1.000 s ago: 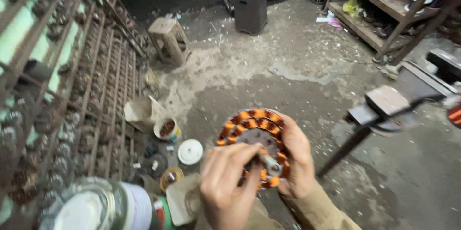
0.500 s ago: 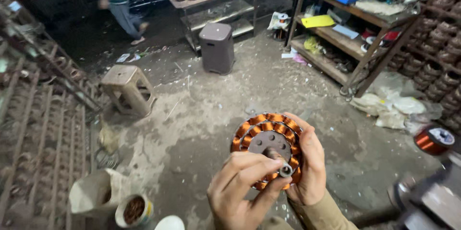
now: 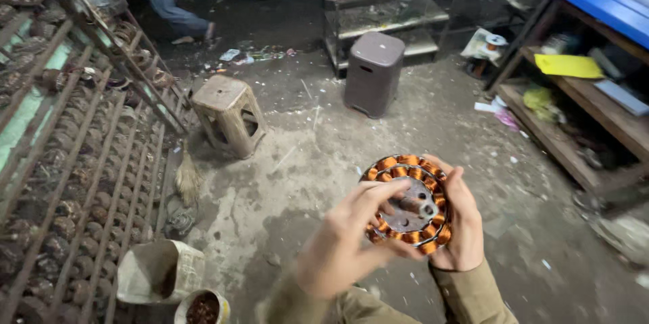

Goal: The person picks up a copper-wound stator from a shelf and places it on a workbench. They then use scissors to cut a small piece of white tape and wrap it around the ends of the copper wires on the stator to secure them.

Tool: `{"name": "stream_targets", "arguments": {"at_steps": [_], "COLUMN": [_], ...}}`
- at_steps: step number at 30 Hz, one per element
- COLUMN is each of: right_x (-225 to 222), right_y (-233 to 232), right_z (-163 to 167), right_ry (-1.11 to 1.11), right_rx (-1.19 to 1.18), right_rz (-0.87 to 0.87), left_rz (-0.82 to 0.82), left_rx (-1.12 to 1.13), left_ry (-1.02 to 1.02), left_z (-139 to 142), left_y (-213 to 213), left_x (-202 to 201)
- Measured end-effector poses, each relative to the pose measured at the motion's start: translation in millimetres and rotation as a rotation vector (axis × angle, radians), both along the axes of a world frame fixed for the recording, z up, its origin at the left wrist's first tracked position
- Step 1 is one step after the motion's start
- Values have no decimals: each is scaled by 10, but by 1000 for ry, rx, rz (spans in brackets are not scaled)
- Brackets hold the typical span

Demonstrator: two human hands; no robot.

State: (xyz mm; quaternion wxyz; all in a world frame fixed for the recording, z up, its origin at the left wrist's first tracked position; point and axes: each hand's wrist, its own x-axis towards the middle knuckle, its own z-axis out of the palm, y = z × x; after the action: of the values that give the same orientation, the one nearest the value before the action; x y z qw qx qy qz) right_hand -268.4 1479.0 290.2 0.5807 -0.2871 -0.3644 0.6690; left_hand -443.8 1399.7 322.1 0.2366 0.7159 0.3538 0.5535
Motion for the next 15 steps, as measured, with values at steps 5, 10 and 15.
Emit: {"name": "stream_targets", "arguments": {"at_steps": [5,10,15], "right_x": [-658,-1282,-1789], "right_y": [1032,1609,2060], "right_z": [87,56,6], "right_ry": [18,-6,-4], "right_rx": [-115,-85,-87], "right_rz": [243,271,311], "left_rz": [225,25,-183], "left_rx": [245,436,564], "left_ry": [291,678,823], "left_z": [298,539,439], "left_y": [1148,2126,2872], "left_x": [-889,-1482,-2051]}}
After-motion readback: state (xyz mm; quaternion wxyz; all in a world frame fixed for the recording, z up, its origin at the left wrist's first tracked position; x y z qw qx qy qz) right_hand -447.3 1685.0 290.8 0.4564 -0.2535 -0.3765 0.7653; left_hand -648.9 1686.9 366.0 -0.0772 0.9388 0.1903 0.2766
